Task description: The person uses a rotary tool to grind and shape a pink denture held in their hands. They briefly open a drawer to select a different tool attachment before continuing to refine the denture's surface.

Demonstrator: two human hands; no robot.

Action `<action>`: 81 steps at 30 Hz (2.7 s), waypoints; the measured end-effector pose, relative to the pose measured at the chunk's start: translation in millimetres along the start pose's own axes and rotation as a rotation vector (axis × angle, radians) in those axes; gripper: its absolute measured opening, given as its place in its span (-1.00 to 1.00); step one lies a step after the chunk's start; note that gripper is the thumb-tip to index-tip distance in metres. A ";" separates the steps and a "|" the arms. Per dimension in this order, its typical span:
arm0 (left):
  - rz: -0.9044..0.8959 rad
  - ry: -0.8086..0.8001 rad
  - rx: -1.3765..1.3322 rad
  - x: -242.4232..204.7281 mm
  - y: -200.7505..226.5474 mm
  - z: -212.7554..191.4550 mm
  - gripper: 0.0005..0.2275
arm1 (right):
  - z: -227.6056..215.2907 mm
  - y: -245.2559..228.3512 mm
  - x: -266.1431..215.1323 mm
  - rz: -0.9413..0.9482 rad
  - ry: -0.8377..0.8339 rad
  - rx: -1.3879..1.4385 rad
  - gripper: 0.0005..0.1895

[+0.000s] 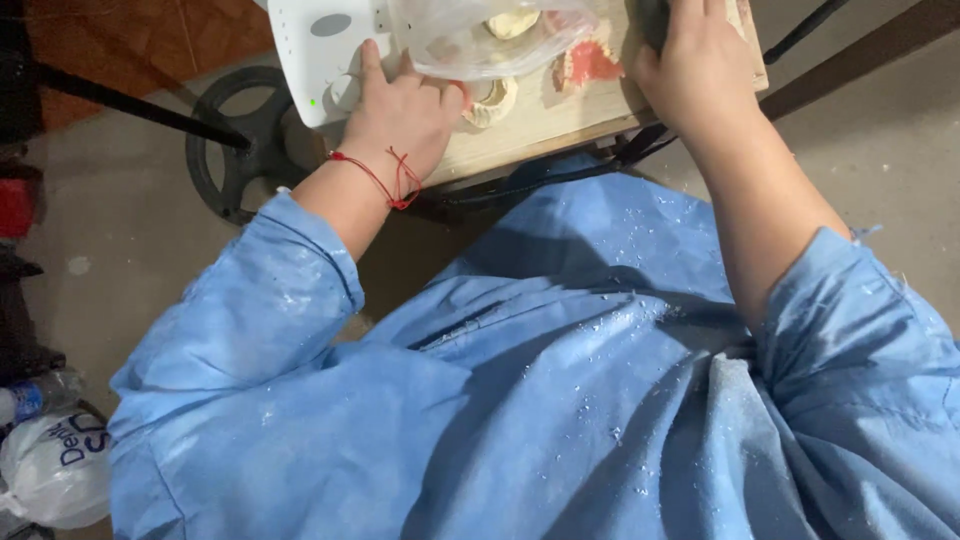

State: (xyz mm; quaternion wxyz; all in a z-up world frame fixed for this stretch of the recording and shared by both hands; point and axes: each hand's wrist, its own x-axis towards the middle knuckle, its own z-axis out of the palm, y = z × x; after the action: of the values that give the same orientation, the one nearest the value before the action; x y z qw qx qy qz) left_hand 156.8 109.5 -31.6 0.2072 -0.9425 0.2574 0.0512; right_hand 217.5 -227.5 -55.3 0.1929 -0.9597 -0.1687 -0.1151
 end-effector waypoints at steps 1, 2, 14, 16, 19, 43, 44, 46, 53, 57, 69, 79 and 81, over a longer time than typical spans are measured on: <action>-0.002 0.000 0.001 -6.6 -3.6 -2.1 -0.65 | -11.3 -1.3 -7.1 -0.002 0.000 0.001 -0.49; 0.037 0.359 0.016 -12.3 -7.5 -3.4 -0.85 | -21.8 -2.1 -13.3 -0.043 0.035 0.209 -0.51; 0.265 0.797 -0.733 -93.3 114.2 -126.2 -0.90 | -104.8 -55.1 -130.4 0.273 -0.446 1.415 -0.73; 0.326 0.783 -0.816 -86.8 130.6 -122.2 -0.82 | -116.1 -58.8 -133.1 0.249 -0.509 1.348 -0.63; 0.400 0.778 -0.936 -80.7 147.1 -125.8 -0.80 | -128.7 -56.9 -139.8 0.244 -0.519 1.314 -0.77; 0.122 0.528 -1.438 -90.5 212.0 -160.5 -0.29 | -122.7 -29.6 -199.6 -0.330 -0.143 0.833 -0.51; 0.134 0.558 -1.397 -90.2 215.1 -160.1 -0.27 | -117.6 -26.4 -202.3 -0.302 -0.126 0.811 -0.44; 0.146 0.588 -1.356 -89.5 219.4 -158.4 -0.25 | -113.2 -24.2 -204.9 -0.273 -0.111 0.788 -0.38; 0.126 0.665 -1.237 -89.0 224.2 -159.4 -0.22 | -114.3 -25.9 -207.7 -0.243 -0.059 0.820 -0.34; 0.133 0.634 -1.279 -89.3 229.6 -159.8 -0.21 | -110.8 -21.0 -212.7 -0.275 -0.039 0.813 -0.35; 0.172 0.574 -1.271 -90.3 228.7 -164.9 -0.18 | -110.6 -14.3 -214.2 -0.339 -0.049 0.809 -0.35; 0.156 0.647 -1.189 -89.4 225.9 -167.7 -0.21 | -111.9 -9.2 -212.5 -0.371 -0.101 0.763 -0.36; 0.160 0.615 -1.173 -89.8 224.2 -169.1 -0.23 | -113.4 -9.8 -211.7 -0.374 -0.107 0.736 -0.39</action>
State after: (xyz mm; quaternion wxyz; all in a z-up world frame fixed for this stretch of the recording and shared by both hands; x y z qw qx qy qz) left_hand -35.8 -94.6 58.7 -0.4269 -0.8487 0.3035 -0.0730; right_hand 2.2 -324.6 -10.6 0.4899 -0.7841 -0.3798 -0.0301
